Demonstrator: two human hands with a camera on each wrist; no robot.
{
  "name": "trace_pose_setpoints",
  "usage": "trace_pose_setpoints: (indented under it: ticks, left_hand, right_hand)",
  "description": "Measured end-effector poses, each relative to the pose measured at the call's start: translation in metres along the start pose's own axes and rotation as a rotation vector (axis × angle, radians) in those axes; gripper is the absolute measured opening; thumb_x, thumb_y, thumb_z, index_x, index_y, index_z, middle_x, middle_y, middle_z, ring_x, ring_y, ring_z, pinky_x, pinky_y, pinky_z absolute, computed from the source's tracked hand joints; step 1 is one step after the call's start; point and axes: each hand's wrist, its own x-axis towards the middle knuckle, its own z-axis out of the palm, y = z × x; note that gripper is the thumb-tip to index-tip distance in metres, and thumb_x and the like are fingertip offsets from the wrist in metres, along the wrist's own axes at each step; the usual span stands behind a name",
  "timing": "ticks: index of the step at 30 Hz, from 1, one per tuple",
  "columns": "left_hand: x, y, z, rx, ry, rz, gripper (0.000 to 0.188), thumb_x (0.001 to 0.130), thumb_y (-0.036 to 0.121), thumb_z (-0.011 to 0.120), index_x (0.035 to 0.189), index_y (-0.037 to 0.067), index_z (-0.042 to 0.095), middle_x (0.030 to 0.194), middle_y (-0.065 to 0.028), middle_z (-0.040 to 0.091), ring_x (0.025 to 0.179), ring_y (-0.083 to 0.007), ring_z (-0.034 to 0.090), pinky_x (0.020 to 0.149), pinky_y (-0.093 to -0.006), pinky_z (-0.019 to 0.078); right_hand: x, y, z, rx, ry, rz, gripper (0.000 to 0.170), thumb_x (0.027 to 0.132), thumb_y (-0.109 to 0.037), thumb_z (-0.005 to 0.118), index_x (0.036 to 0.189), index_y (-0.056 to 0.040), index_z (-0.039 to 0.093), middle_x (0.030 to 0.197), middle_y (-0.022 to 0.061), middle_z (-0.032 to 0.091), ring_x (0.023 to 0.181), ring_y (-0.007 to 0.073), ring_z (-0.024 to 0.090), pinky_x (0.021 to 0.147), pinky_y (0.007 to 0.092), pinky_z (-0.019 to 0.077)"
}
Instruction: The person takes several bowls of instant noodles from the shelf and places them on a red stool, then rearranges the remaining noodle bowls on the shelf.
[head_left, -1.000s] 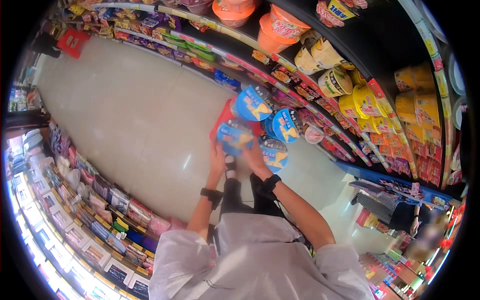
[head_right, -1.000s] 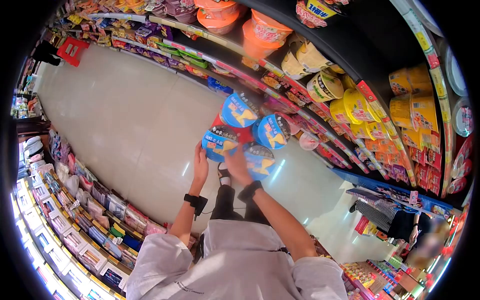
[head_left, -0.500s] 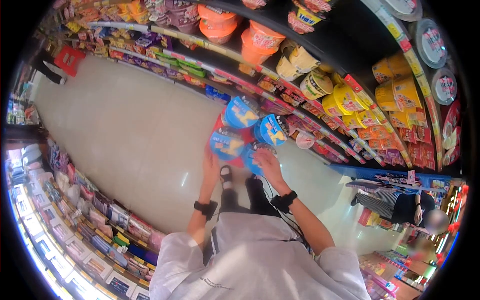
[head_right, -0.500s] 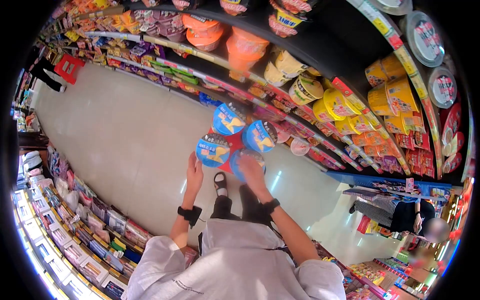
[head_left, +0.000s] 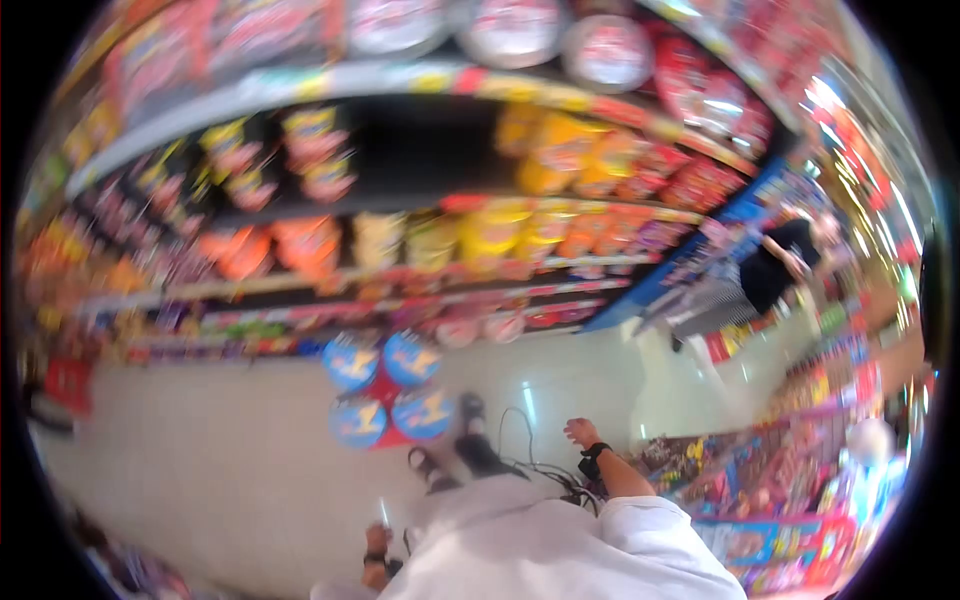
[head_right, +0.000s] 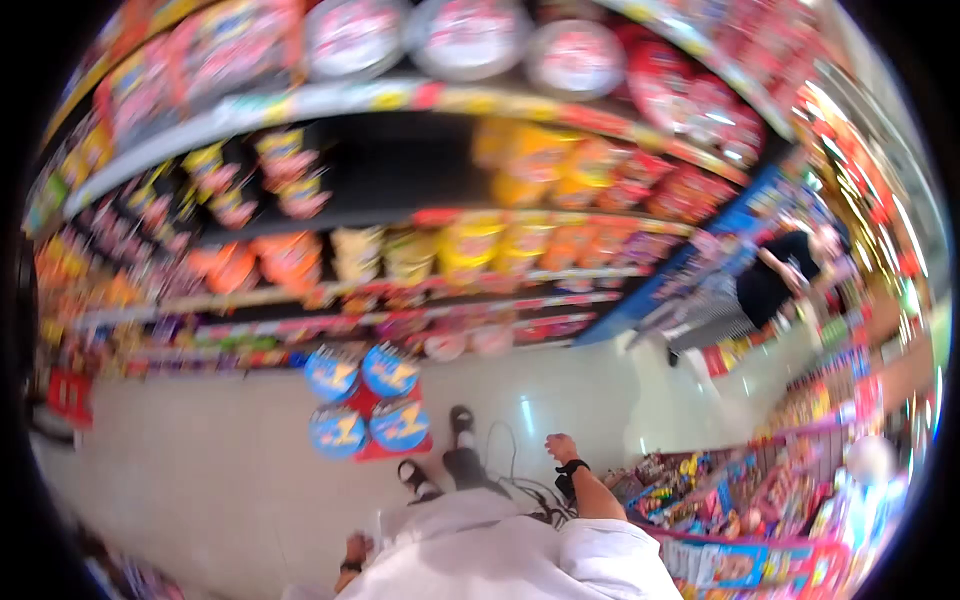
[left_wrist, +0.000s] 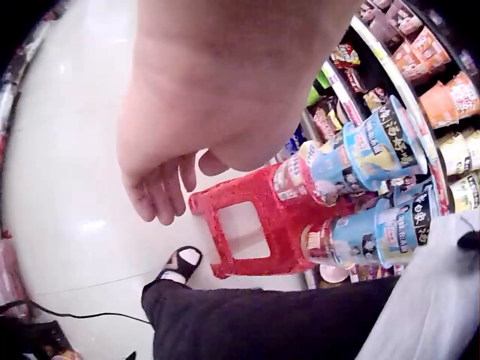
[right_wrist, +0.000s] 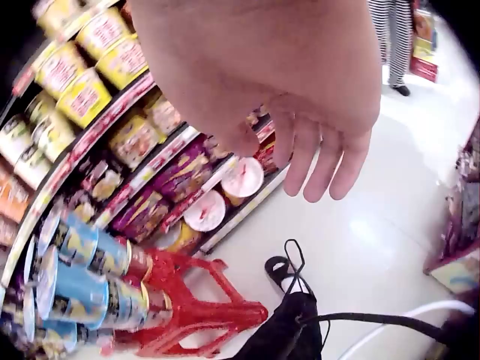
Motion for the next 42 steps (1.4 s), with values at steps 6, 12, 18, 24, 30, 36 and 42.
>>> trace_pose_setpoints:
  ticks: [6,12,18,24,30,36,42]
  left_hand:
    - [0.084,0.091,-0.041,-0.672,-0.196,-0.106,0.017,0.083,0.022,0.06,0.093,0.009,0.06,0.083,-0.0102,0.061,0.077,-0.0281,0.059,0.066,-0.0421,0.0482]
    - [0.124,0.14,-0.068,-0.661,-0.275,0.027,0.029,0.083,0.027,0.062,0.104,0.008,0.056,0.089,-0.0113,0.063,0.079,-0.029,0.062,0.064,-0.041,0.0506]
    - [0.127,0.139,-0.089,-0.754,-0.292,0.112,0.043,0.084,0.033,0.064,0.115,0.006,0.053,0.096,-0.0123,0.066,0.081,-0.0299,0.064,0.061,-0.04,0.0531]
    - [0.09,0.076,-0.086,-0.871,-0.255,0.108,0.051,0.085,0.036,0.065,0.122,0.005,0.051,0.1,-0.0127,0.067,0.082,-0.0296,0.066,0.061,-0.0387,0.0544]
    - [0.015,0.047,-0.059,-0.732,-0.166,-0.103,0.046,0.086,0.035,0.062,0.119,0.004,0.053,0.098,-0.0118,0.066,0.083,-0.0268,0.064,0.064,-0.0371,0.0531]
    - [-0.009,0.048,-0.046,-0.685,-0.126,-0.142,0.042,0.088,0.034,0.059,0.116,0.003,0.055,0.097,-0.0108,0.064,0.084,-0.0241,0.063,0.067,-0.0354,0.0518]
    - [-0.015,0.047,-0.051,-0.686,-0.019,0.008,0.039,0.09,0.033,0.056,0.113,0.002,0.057,0.096,-0.0099,0.063,0.085,-0.0213,0.061,0.07,-0.0338,0.0506]
  right_hand:
    - [-0.044,0.024,-0.036,0.247,0.158,-0.02,0.039,0.087,-0.033,0.053,0.114,-0.0065,0.057,0.092,0.0045,0.067,0.072,0.0187,0.062,0.059,0.0305,0.0492]
    - [-0.049,0.032,-0.021,0.102,0.171,-0.075,0.035,0.085,-0.032,0.053,0.103,-0.0042,0.064,0.09,0.005,0.068,0.074,0.0154,0.064,0.059,0.029,0.0506]
    - [-0.004,0.077,0.033,-0.006,0.03,-0.202,0.03,0.081,-0.031,0.053,0.081,-0.0059,0.069,0.072,0.0042,0.067,0.059,0.0183,0.061,0.053,0.0315,0.0491]
    - [-0.006,0.019,0.07,0.191,-0.166,-0.21,0.037,0.088,-0.035,0.054,0.106,-0.0044,0.063,0.094,0.0065,0.067,0.076,0.0167,0.063,0.064,0.0309,0.0516]
    - [-0.043,-0.067,0.085,0.119,-0.246,-0.233,0.045,0.09,-0.043,0.051,0.116,-0.0068,0.059,0.107,0.0055,0.065,0.094,0.0179,0.06,0.079,0.0344,0.0496]
    - [-0.073,-0.119,0.085,0.134,-0.29,-0.343,0.042,0.093,-0.04,0.05,0.116,-0.0066,0.059,0.101,0.0047,0.065,0.091,0.0143,0.06,0.076,0.0306,0.0482]
    - [-0.123,-0.207,0.078,0.003,-0.454,-0.655,0.023,0.095,-0.017,0.051,0.103,-0.0006,0.063,0.087,0.0056,0.065,0.08,0.012,0.062,0.072,0.0255,0.0488]
